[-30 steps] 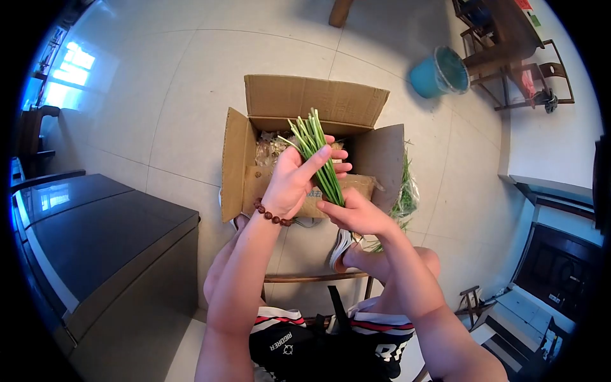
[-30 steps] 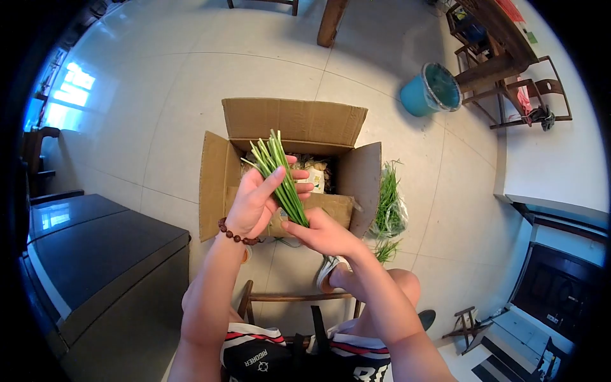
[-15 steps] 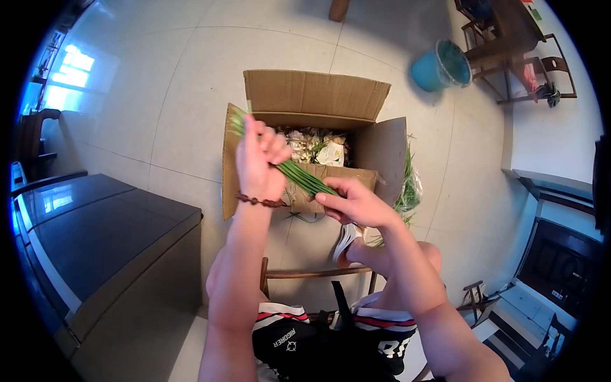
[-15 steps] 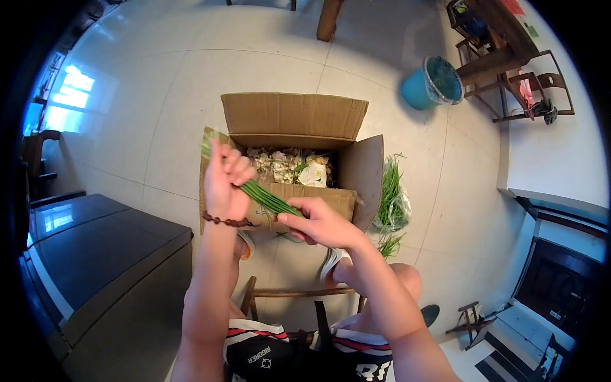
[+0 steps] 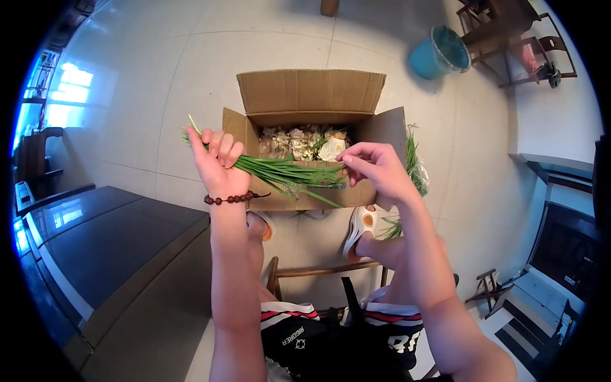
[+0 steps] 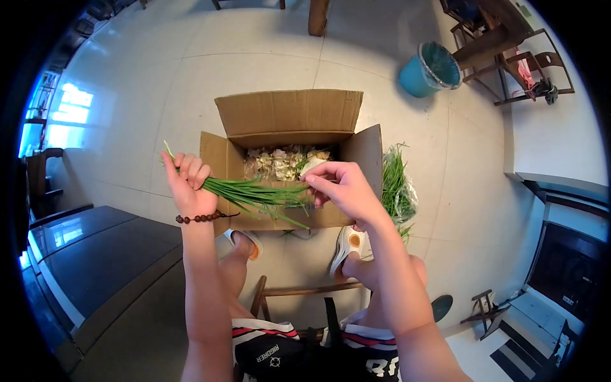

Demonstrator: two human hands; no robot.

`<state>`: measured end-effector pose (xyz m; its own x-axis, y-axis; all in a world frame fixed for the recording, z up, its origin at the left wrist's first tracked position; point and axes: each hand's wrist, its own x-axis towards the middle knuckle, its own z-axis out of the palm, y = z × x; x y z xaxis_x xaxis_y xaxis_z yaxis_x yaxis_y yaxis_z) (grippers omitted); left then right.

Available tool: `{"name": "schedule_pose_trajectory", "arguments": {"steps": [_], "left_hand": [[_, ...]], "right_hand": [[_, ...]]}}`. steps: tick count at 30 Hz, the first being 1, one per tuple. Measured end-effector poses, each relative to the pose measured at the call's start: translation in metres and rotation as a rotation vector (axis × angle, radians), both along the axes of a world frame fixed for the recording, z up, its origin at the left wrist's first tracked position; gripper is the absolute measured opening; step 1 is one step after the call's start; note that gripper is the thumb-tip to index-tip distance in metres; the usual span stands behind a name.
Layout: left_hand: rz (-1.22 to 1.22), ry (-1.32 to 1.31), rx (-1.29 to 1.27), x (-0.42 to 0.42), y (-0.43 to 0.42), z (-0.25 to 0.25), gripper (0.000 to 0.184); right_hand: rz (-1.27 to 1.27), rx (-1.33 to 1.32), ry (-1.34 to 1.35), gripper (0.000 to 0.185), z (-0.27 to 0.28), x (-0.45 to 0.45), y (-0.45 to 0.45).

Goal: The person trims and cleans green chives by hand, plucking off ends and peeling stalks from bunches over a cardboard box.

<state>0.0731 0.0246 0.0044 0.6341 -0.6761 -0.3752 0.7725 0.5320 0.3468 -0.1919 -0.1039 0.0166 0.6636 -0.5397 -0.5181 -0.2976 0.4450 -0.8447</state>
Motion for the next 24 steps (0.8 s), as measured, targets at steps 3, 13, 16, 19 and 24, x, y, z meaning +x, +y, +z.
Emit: {"name": "schedule_pose_trajectory", "arguments": {"steps": [3,13,16,19,24], "left_hand": [[0.012,0.021,-0.035,0.007,0.004,-0.009,0.042],[-0.246,0.088,-0.312,0.002,0.003,-0.007,0.042],[-0.443,0.088,-0.324,-0.018,-0.004,0.000,0.041],[-0.550,0.010,-0.195,-0.043,-0.010,0.007,0.042],[-0.378,-0.124,-0.055,-0.056,-0.014,0.005,0.041]], "right_hand": [[-0.002,-0.171,0.031,0.013,-0.004,-0.005,-0.009],[0.129,-0.540,0.083,0.024,-0.004,0.013,-0.012],[0.216,-0.298,-0.147,0.028,0.004,0.035,0.007],[0.261,0.000,-0.340,0.037,-0.002,0.051,0.033],[0.436,0.003,-0.130,0.041,0.001,0.056,0.033]]}}
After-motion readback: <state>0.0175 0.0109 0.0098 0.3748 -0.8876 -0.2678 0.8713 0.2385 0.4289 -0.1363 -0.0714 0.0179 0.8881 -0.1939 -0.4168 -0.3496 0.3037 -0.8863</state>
